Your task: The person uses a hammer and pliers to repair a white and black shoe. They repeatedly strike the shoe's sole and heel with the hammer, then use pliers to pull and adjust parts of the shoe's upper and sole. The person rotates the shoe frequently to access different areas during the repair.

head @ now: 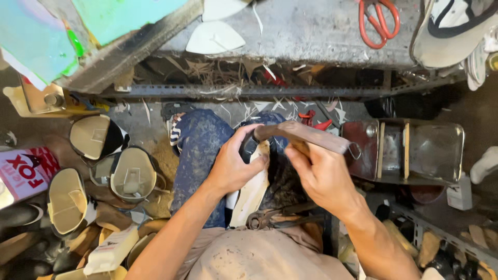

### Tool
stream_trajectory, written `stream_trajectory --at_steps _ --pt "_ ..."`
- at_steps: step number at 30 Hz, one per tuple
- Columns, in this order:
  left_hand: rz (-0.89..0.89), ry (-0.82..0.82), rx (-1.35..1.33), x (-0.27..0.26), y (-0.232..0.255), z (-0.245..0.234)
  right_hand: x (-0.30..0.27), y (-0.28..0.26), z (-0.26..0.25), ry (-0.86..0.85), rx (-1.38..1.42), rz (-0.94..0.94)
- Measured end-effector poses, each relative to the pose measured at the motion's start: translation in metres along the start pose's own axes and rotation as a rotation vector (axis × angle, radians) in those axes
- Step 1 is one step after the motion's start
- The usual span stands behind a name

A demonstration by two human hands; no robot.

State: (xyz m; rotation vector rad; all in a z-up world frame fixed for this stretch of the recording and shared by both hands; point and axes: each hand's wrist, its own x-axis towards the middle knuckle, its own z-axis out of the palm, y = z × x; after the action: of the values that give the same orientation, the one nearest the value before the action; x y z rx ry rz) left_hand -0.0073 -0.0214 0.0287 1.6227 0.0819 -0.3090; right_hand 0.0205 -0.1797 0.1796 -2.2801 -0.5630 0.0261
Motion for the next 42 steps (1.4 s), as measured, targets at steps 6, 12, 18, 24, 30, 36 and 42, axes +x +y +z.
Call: stream_trajectory --at_steps 6,12,18,24,30,36,42 --pt "-0.059 -0.010 0.014 0.004 0.000 0.000 -0.011 0.025 0.018 -0.108 -0.085 -0.010" --pt "-0.057 -0.015 0.020 0.009 0.009 -0.005 -0.037 0.048 0.016 -0.012 -0.236 -0.053" --pt "0.078 -0.004 -0.046 0.002 -0.003 -0.004 -0.063 0.058 0.038 0.089 -0.056 0.098" --pt "0.084 -0.114 0.045 -0.009 0.017 -0.022 -0.130 0.065 0.049 0.181 0.236 0.524" --pt "0.549 -0.312 0.465 -0.037 0.074 -0.003 -0.155 0.091 0.014 0.471 -0.035 0.579" --pt "0.474 -0.253 0.703 -0.048 0.051 0.023 -0.158 0.092 -0.004 0.249 0.131 0.695" --pt "0.549 -0.016 0.739 -0.041 0.044 0.040 -0.162 0.088 -0.023 0.148 0.410 0.513"
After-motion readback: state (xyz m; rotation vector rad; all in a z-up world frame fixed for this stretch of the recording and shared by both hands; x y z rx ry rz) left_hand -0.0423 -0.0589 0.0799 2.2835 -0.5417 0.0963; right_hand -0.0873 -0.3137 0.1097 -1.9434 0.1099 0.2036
